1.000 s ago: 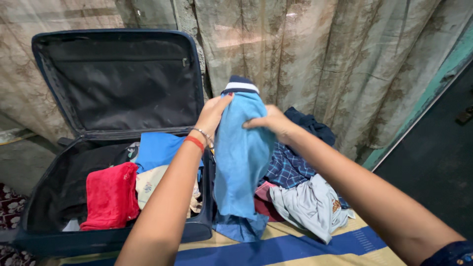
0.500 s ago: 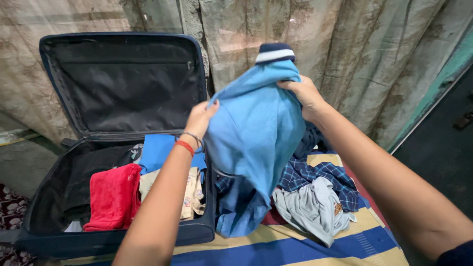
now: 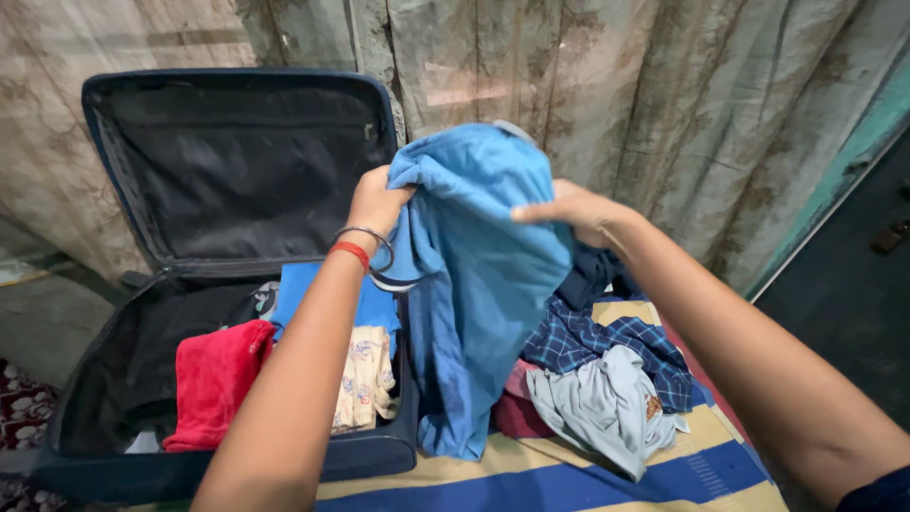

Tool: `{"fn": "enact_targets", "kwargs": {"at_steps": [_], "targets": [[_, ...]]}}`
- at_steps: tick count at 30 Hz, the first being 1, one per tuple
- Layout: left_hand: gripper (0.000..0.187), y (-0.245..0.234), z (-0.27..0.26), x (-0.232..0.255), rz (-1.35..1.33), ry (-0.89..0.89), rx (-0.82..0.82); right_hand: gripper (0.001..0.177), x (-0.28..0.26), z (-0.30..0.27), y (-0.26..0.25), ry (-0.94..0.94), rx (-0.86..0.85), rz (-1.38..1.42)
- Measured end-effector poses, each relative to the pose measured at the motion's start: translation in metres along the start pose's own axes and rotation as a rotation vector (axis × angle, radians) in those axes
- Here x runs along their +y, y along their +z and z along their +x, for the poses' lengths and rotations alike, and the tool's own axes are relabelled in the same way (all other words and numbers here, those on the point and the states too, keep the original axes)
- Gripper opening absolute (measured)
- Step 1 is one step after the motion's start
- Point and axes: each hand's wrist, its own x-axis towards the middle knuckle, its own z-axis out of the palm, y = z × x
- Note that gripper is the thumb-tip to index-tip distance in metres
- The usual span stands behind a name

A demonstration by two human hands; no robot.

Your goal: The person packs various items of clothing into a suitcase by hand, including folding and smoothing a blue shirt, beige patterned shorts, a checkered shirt, and a yellow striped garment.

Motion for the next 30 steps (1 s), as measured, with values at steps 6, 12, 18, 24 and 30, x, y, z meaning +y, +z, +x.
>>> {"fn": "enact_targets", "kwargs": {"at_steps": [6,12,18,24,30], "targets": [[0.025,0.021,0.016,-0.021,-0.465,-0.081,0.148,0.07,0.022,0.009,0.021,0.016,-0.192,-0.062],[0.026,-0.005,0.02,-0.008,-0.536,0.022,0.031,0.047,0.03,0.021,0.031,0.091,0.055,0.491],[0.048,-0.042,-0.015,0.043,-0.237,-0.143,-0.336,0.033,0.0,0.017,0.028,-0.112,0.222,0.626],[0.042,-0.036,-0.022,0.052,0.203,-0.167,-0.472,0.036,-0.027,0.01,0.033,-0.127,0.261,0.624],[0.031,-0.035,-0.023,0.046,-0.387,-0.266,-0.261,0.038,-0.034,-0.004,0.027,-0.125,0.233,0.681]]}}
